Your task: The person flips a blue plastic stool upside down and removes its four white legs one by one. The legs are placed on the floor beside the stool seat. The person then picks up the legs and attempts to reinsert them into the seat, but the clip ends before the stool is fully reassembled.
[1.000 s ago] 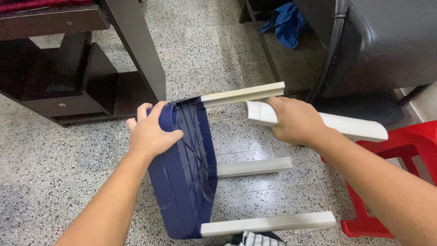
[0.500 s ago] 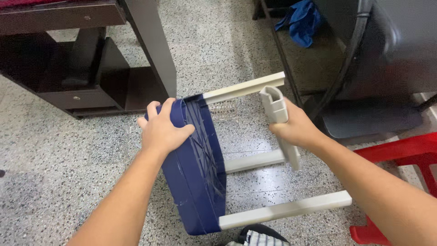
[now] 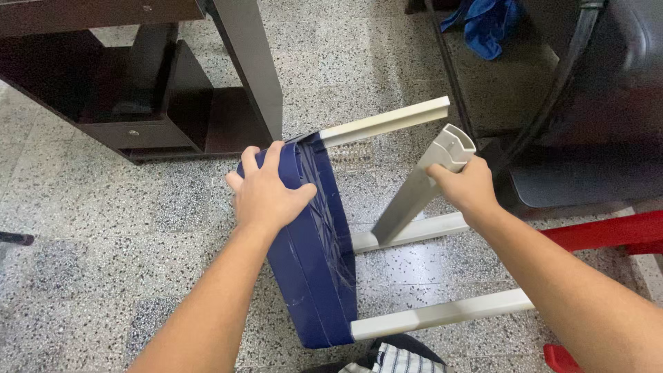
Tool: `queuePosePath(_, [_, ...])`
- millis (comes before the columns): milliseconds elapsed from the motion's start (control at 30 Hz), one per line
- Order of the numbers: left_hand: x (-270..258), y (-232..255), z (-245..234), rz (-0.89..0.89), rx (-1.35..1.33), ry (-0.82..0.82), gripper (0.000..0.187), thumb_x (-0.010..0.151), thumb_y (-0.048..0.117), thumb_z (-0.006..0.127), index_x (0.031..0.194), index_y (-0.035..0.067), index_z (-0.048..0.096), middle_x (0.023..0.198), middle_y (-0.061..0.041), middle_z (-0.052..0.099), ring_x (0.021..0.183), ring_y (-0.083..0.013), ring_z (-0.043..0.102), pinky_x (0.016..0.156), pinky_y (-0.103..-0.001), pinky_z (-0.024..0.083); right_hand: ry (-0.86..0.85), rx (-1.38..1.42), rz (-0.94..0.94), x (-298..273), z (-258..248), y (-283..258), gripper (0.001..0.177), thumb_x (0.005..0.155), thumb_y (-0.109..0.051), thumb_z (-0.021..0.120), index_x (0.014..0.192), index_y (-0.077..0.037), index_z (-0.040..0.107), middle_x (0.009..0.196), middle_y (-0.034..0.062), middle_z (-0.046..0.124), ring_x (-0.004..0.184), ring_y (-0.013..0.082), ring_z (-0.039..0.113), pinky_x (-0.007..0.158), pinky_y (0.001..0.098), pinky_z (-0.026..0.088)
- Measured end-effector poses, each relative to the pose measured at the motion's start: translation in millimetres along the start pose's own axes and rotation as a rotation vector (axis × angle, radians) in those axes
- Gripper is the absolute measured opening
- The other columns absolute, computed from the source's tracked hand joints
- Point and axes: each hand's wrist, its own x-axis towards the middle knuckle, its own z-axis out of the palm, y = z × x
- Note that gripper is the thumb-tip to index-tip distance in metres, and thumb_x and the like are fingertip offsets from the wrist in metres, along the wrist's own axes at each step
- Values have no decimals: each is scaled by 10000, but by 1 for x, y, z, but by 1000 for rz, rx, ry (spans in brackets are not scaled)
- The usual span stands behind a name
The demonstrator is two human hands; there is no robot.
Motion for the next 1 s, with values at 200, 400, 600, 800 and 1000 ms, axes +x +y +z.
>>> queuePosePath(200, [0, 8, 0, -20, -2, 12, 969, 633, 434, 834, 1501, 323, 419, 1559, -74, 290, 1350, -460, 309, 1005, -557, 479, 63, 268, 118, -10, 0, 2, 290, 864, -178, 692, 1031, 59, 718, 879, 162, 710, 676, 194, 669, 563, 328, 553])
queuePosePath(400, [2, 16, 5, -43, 9, 45, 946, 656, 455, 834, 1500, 325, 426, 1559, -99, 292, 1335, -471, 321, 1001, -568, 470, 141, 522, 298, -1, -14, 25, 362, 939, -208, 643, 1169, 68, 605, 947, 197, 707, 724, 266, 719, 621, 341, 620])
queuePosePath(600, [6, 33, 14, -61, 23, 83, 950, 657, 466, 845, 1495, 302, 429, 1557, -117, 294, 1329, -479, 316, 1024, -573, 432, 164, 752, 378, 1, -62, 42, 294, 990, -117, 553, 1209, 74, 508, 1160, 257, 646, 996, 342, 739, 827, 364, 629])
queuePosePath(800, [12, 55, 22, -92, 47, 124, 918, 658, 473, 835, 1483, 335, 457, 1557, -103, 312, 1321, -486, 334, 1072, -572, 385, 224, 709, 222, -9, -117, 74, 259, 1018, -85, 537, 1217, 72, 480, 1253, 268, 601, 1102, 369, 713, 919, 390, 595])
queuePosePath(1000, [22, 75, 27, -139, 124, 106, 957, 674, 541, 807, 1514, 305, 414, 1522, -125, 327, 1279, -486, 365, 1056, -597, 382, 295, 955, 253, -32, -134, 92, 346, 1029, -66, 524, 1345, 50, 448, 1347, 263, 576, 1251, 357, 670, 988, 385, 579])
